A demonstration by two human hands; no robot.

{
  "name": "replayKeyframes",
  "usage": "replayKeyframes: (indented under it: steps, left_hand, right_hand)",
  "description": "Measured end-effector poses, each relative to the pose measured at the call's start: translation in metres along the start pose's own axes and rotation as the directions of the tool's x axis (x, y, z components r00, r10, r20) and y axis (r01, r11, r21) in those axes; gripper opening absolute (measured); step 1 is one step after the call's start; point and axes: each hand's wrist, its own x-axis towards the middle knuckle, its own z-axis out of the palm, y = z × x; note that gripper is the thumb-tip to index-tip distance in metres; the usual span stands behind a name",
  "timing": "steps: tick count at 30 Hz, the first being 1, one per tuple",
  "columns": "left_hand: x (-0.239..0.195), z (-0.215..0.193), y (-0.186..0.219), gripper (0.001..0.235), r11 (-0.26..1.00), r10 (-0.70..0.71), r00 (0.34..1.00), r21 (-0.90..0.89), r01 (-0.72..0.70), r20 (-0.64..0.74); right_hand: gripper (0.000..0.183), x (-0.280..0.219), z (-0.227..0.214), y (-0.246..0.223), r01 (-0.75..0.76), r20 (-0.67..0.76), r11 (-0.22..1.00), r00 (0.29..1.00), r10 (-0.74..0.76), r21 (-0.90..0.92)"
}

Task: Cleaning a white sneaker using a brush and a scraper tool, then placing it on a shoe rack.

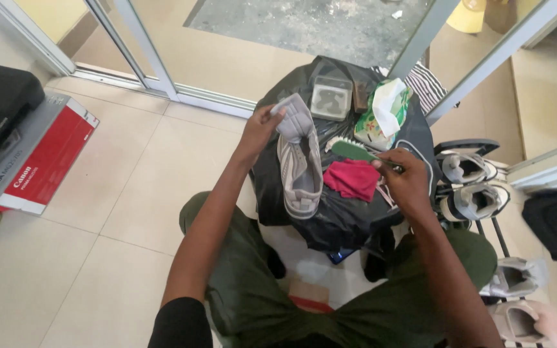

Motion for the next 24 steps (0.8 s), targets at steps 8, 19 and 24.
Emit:
replayKeyframes:
  steps: [8, 19, 24]
  left_hand:
    - [0.06, 0.015, -0.027, 0.042, 0.955, -0.129, 0.976, -0.242, 0.17, 0.178]
    - [0.085, 0.027, -0.035, 0.038, 0.871, -0.209, 0.916, -0.361, 0.333, 0.342]
    - [0.072, 0.035, -0.004, 0.042, 0.86, -0.204, 0.907, -0.375, 0.346, 0.367]
  right_hand:
    - [0.017, 0.084, 0.053, 0.011, 0.204, 0.243, 0.977, 0.953, -0.183, -0.065]
    - [0.019, 0.137, 0.098, 0.048, 0.136, 0.263, 0.989, 0.953, -0.148, 0.062]
    - [0.019, 0.169, 0.056, 0.073, 0.107, 0.206, 0.991, 0.971, -0.122, 0.082]
